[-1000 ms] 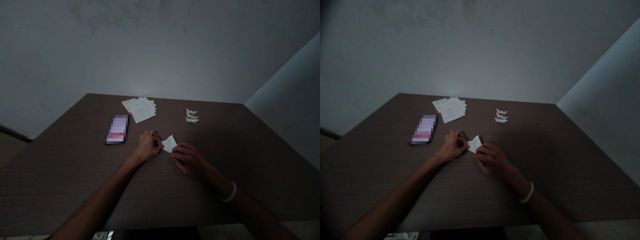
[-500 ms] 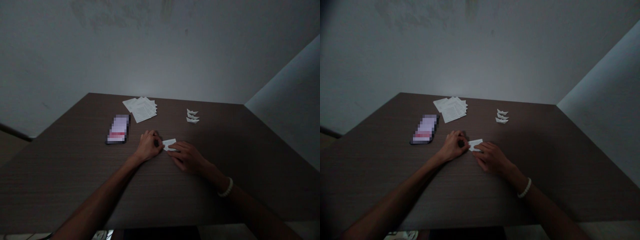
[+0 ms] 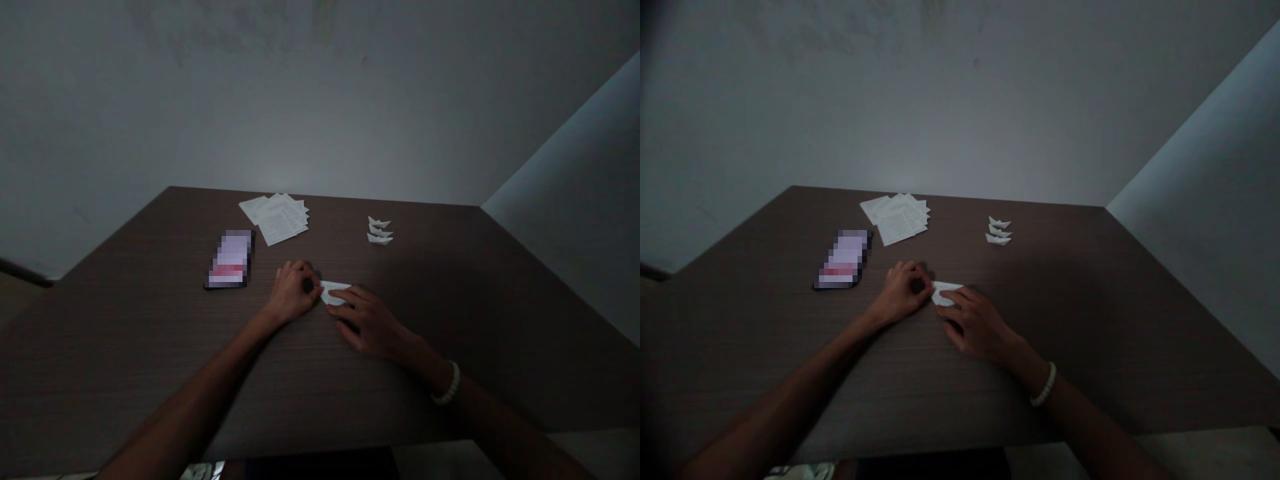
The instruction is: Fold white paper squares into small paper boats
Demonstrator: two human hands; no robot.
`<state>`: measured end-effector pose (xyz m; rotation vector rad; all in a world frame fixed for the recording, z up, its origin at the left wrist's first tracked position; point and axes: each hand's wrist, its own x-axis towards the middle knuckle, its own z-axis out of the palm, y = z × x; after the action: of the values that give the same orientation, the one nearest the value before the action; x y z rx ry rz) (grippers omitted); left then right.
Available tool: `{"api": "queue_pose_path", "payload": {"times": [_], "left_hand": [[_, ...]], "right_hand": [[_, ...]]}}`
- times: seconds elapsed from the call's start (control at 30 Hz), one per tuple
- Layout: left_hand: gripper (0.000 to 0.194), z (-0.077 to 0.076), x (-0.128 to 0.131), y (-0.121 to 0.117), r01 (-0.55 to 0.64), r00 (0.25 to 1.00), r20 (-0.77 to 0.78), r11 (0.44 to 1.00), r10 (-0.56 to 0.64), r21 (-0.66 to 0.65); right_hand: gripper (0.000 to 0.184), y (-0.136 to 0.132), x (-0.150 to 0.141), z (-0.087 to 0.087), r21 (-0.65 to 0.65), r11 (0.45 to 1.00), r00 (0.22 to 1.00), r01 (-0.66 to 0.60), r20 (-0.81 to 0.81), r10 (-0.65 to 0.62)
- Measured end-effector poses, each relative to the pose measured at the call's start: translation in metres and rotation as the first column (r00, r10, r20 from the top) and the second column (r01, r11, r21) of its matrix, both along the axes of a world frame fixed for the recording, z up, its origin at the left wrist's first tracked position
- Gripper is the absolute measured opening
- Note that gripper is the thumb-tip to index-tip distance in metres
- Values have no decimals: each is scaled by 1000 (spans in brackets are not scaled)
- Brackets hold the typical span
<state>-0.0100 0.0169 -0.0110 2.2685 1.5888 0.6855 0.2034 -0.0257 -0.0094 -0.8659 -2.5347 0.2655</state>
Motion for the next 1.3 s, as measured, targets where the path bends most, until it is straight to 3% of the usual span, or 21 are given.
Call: {"api": "queue_pose_path", "payload": {"times": [0.17,0.4,0.6,1.3], "left_hand": [[12,2,0,-1,18,1000,-4,1000,-18,6],[33,3,1,-5,28,996,-91,997,-22,66],[39,4,-1,-5,41,995,-89,998,-37,53],[18,-7,-13,8,37,999,-3,996,-37,80]], "right_hand": [[32,0,1,-1,10,1000,1000,7,14,-7],[29,0,0,-1,1,1000,999,20,32,-20],[28,-1,1,0,0,1000,1000,19,21,-19],[29,-2,2,-1,1,999,998,36,44,-36]]}}
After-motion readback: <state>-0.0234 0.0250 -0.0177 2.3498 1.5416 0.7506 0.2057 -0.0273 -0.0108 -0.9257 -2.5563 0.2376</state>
